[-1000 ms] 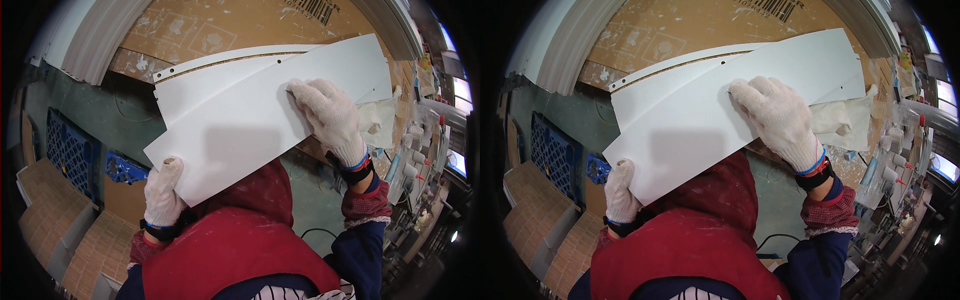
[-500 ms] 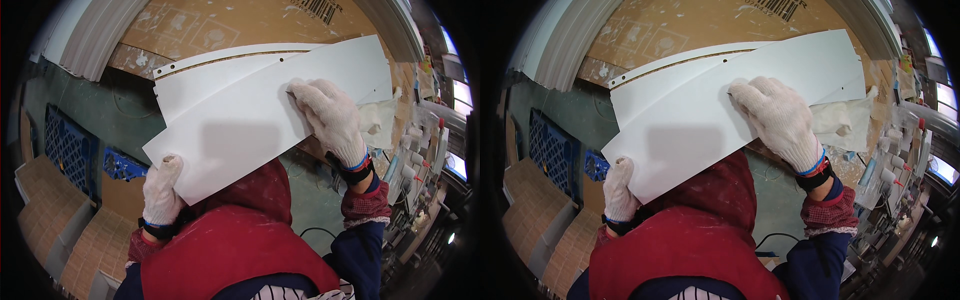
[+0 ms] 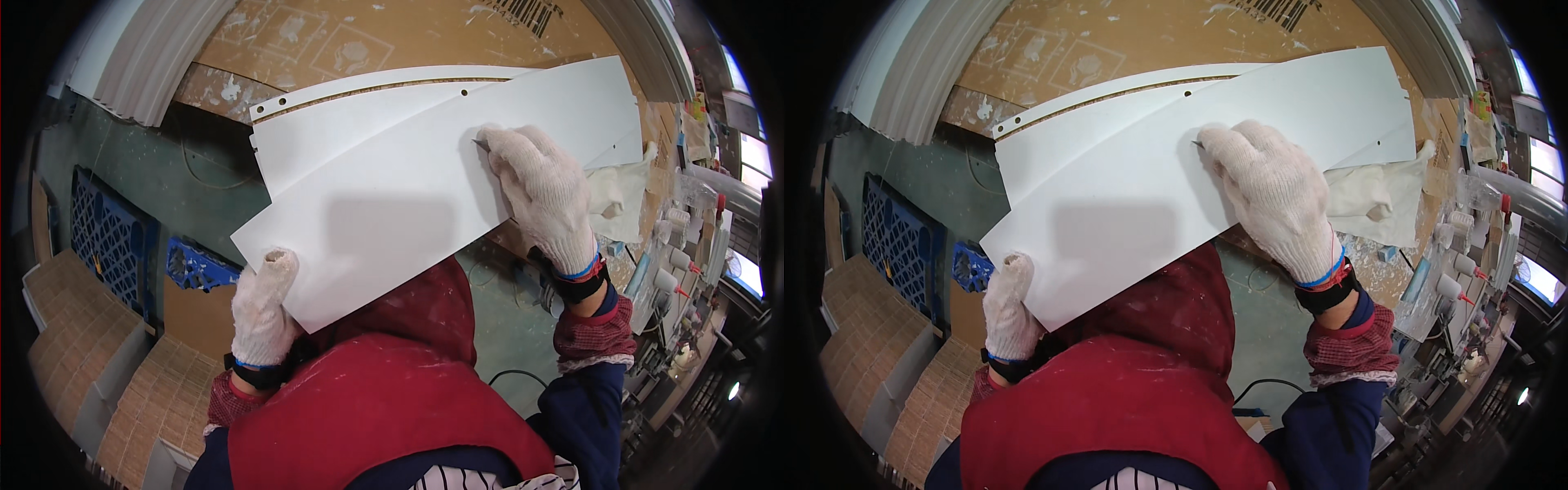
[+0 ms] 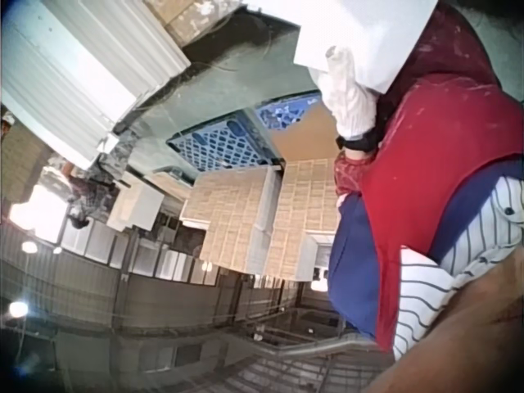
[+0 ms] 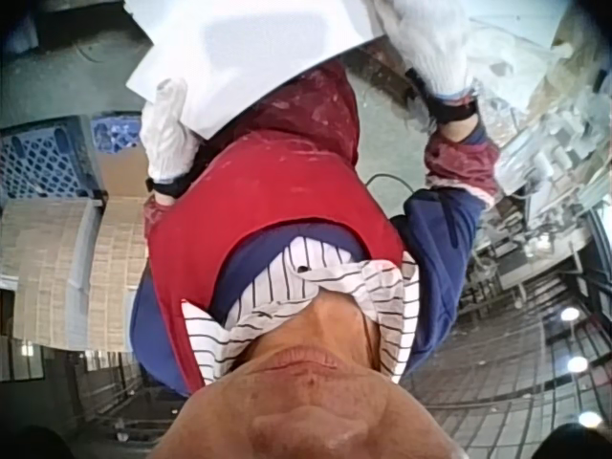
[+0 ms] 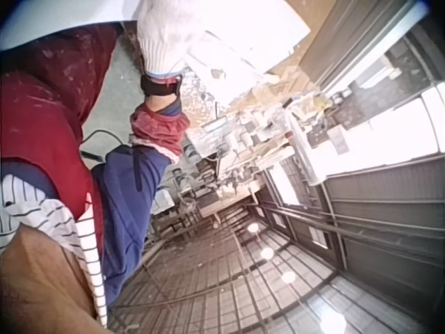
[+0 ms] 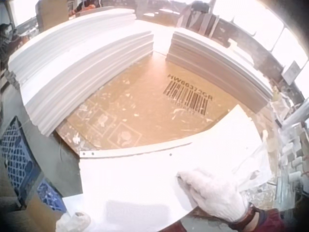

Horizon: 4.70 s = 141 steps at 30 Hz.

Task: The person wipes the surface of white rectangular panels with a cloth. They handle the panels one at a time, wiping them thoroughly and then placing them back onto a stack on the workbench.

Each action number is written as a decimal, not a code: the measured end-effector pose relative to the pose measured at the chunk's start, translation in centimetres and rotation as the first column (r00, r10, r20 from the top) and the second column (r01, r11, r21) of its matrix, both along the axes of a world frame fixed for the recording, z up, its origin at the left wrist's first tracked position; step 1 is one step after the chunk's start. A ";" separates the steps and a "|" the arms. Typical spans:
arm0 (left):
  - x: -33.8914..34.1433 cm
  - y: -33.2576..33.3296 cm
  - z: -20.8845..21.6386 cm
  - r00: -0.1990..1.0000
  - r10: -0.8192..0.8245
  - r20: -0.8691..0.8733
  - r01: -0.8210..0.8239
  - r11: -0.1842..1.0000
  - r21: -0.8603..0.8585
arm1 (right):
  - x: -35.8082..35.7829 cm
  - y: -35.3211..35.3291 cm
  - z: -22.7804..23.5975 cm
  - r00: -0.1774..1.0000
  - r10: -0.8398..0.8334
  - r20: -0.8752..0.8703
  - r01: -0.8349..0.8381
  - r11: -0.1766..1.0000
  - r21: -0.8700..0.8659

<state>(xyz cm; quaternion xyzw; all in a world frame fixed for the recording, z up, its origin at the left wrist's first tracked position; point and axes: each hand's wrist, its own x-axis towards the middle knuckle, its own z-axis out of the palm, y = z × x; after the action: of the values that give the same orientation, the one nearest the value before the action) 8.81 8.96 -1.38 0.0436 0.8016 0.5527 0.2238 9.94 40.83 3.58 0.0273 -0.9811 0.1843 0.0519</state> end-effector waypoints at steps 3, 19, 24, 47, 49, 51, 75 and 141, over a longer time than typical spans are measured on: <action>-0.8 -0.1 0.7 0.873 -0.317 -0.371 0.198 0.925 -0.324 | 0.0 0.1 0.0 0.999 0.031 -0.027 -0.031 1.000 0.001; 0.7 0.4 -0.7 0.931 0.247 0.268 -0.306 0.930 0.205 | -0.1 0.4 0.4 0.997 0.082 0.002 -0.082 0.997 -0.008; -0.5 0.7 1.4 0.776 0.165 0.609 -0.420 0.856 0.303 | 0.1 0.1 -0.1 1.000 0.022 0.005 -0.022 1.000 -0.011; -0.3 -0.3 0.7 0.994 -0.004 0.108 -0.001 0.999 0.047 | 0.5 -0.2 -0.3 1.000 -0.008 -0.025 0.008 1.000 -0.004; -0.4 -0.4 0.8 0.995 -0.091 0.031 0.092 0.995 -0.034 | 0.5 0.2 -0.3 0.999 0.030 -0.031 -0.030 0.999 -0.022; -0.3 0.4 1.2 0.869 0.141 0.475 -0.287 0.925 0.251 | 0.2 0.2 0.0 0.998 0.056 -0.007 -0.057 0.998 -0.020; -0.6 1.2 1.9 0.663 0.278 0.695 -0.559 0.802 0.212 | 0.1 -0.1 0.1 0.999 0.018 0.035 -0.017 1.000 -0.009; -0.8 1.2 2.2 0.645 0.259 0.719 -0.566 0.795 0.221 | -0.6 0.8 0.5 0.992 0.118 0.052 -0.116 0.992 -0.052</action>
<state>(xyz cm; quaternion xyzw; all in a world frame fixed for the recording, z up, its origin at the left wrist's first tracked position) 7.97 10.16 0.83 -0.2939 0.5167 0.7295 0.3384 9.38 41.63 4.05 0.0785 -0.9741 0.2117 0.0149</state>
